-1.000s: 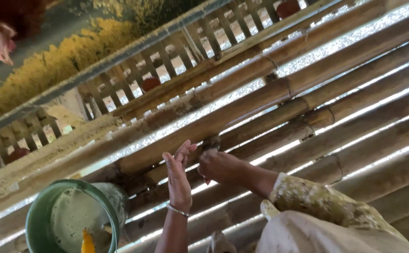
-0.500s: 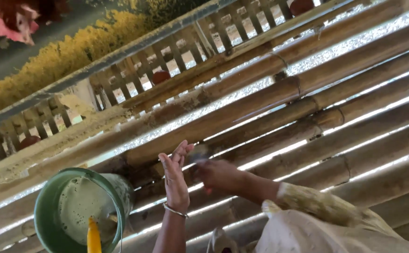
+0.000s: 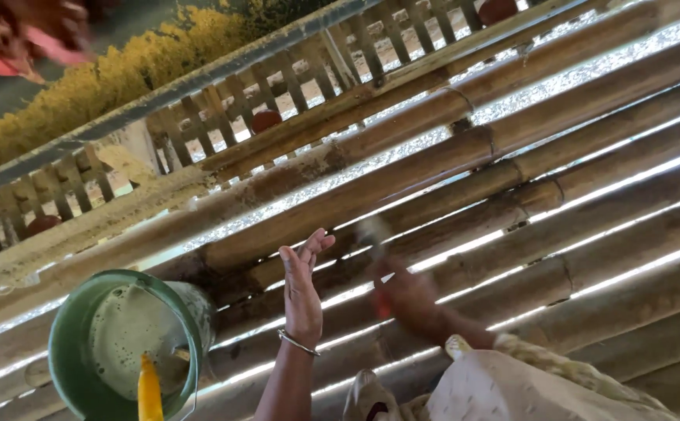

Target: Cleaning bamboo poles of a structure using a brush and cleaning solution

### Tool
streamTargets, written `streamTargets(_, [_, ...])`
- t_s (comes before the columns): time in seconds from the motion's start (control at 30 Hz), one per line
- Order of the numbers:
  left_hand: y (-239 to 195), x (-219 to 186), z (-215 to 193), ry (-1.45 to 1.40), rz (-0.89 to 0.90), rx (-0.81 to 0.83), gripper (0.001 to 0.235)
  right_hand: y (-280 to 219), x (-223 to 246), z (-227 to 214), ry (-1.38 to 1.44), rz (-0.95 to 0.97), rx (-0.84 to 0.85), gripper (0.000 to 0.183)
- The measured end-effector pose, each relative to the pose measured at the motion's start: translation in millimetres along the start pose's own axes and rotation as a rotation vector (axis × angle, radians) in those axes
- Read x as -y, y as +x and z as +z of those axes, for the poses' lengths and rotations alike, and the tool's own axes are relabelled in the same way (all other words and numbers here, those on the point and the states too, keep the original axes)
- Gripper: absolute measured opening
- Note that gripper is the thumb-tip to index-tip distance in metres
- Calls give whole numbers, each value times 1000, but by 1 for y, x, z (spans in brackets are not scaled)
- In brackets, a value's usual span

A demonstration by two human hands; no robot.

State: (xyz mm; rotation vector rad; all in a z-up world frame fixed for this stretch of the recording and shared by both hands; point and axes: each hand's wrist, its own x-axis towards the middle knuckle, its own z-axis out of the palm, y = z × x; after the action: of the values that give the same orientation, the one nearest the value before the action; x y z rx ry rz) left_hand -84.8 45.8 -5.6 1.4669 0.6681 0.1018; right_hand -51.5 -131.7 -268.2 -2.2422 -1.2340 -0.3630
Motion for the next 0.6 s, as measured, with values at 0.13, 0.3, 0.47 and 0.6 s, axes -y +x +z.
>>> streamTargets(0.13, [-3,4,-4,-11,0,-28,88,32,-8,-57,-255,146,15,5])
streamTargets(0.3, [-4,14,4,-17,-11,-2,86,110,65,-130,880,886,414,37])
streamTargets(0.47, [-5,4,-1,-5,-5,-16,87,59,-26,-110,-346,562,119,27])
streamTargets(0.6, [-6,6,-1,-6,-2,-37,86,74,-37,-95,-212,670,-104,12])
